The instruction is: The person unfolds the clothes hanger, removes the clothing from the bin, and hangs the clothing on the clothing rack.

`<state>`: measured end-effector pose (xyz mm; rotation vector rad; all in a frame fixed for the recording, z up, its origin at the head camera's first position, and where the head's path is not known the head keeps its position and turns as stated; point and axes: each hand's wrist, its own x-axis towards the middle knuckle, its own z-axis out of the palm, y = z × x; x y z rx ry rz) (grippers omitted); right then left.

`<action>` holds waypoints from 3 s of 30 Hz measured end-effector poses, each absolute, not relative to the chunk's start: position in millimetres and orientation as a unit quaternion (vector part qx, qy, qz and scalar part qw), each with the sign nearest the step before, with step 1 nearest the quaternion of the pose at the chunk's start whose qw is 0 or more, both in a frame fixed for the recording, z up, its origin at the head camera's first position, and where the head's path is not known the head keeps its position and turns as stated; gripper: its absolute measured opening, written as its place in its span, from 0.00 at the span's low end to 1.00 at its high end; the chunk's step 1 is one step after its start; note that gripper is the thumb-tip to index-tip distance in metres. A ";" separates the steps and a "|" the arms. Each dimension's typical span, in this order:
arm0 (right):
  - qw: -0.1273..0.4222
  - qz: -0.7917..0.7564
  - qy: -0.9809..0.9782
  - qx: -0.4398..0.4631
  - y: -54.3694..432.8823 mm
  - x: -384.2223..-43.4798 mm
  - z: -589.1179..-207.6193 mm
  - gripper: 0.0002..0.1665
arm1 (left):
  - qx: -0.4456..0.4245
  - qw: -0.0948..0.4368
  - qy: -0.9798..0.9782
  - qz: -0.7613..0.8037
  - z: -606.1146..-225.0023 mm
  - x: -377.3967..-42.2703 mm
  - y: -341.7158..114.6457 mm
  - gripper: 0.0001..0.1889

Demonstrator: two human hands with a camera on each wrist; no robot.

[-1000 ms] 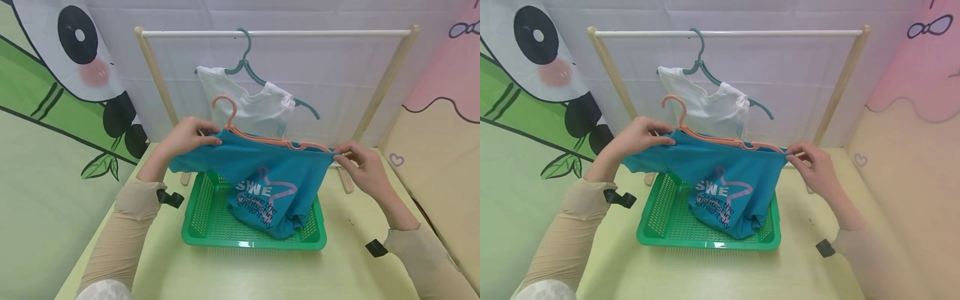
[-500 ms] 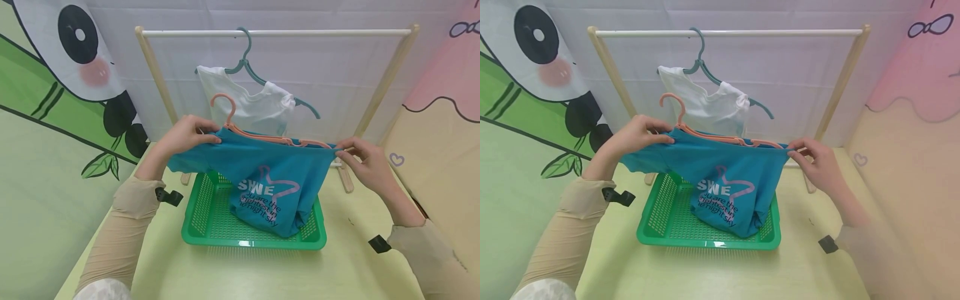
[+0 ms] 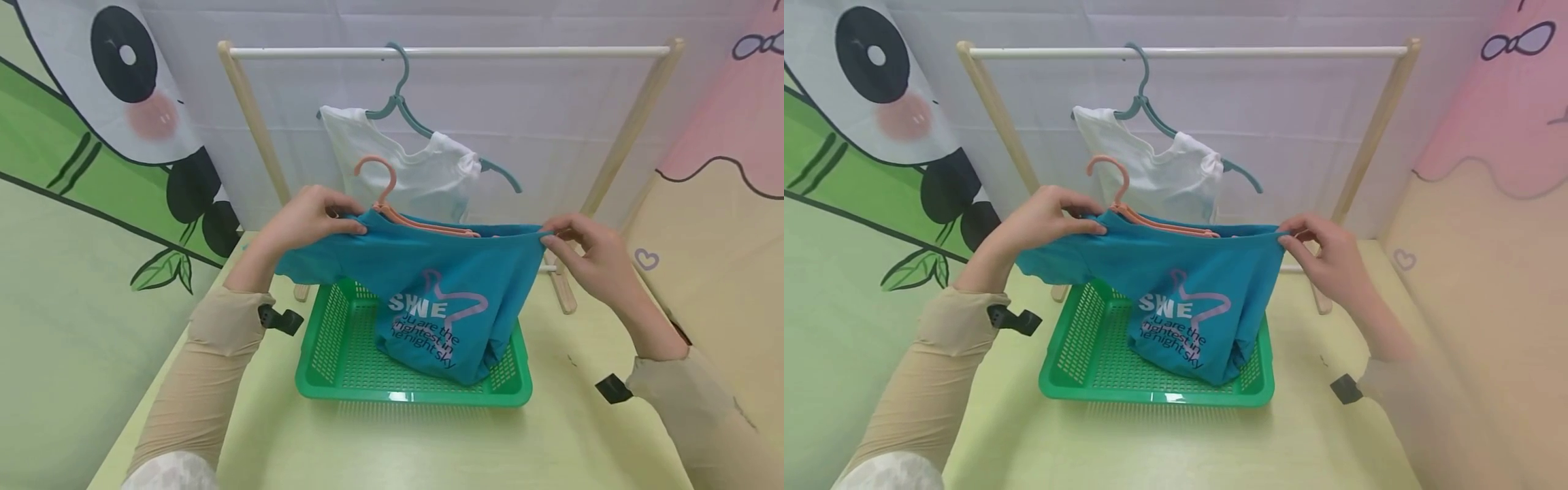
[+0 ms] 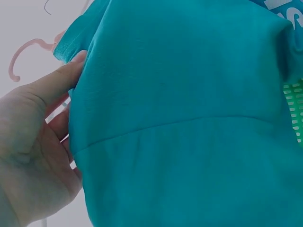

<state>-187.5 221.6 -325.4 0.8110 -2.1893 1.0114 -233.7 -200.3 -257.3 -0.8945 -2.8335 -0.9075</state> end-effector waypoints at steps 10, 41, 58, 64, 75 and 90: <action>0.327 0.355 -0.817 0.315 207.3 -191.1 -311.0 0.12 | -0.298 0.016 -0.909 -0.290 -250.7 -233.4 -191.6 0.12; 0.292 0.394 -0.783 0.384 155.3 -203.7 -250.4 0.15 | -0.326 0.032 -0.910 -0.255 -247.8 -234.6 -174.6 0.10; 0.241 0.343 -0.824 0.380 136.1 -211.3 -247.6 0.15 | -0.324 0.037 -0.910 -0.256 -241.7 -231.4 -172.6 0.11; 0.223 0.343 -0.827 0.386 130.3 -212.2 -247.0 0.15 | -0.319 0.041 -0.906 -0.275 -242.2 -230.2 -171.5 0.11; 0.183 0.290 -0.871 0.351 138.0 -214.7 -256.7 0.10 | -0.310 0.056 -0.902 -0.294 -239.7 -225.5 -172.6 0.11; 0.154 0.226 -0.890 0.366 144.7 -213.6 -274.3 0.10 | -0.318 0.055 -0.902 -0.289 -246.7 -228.4 -166.5 0.09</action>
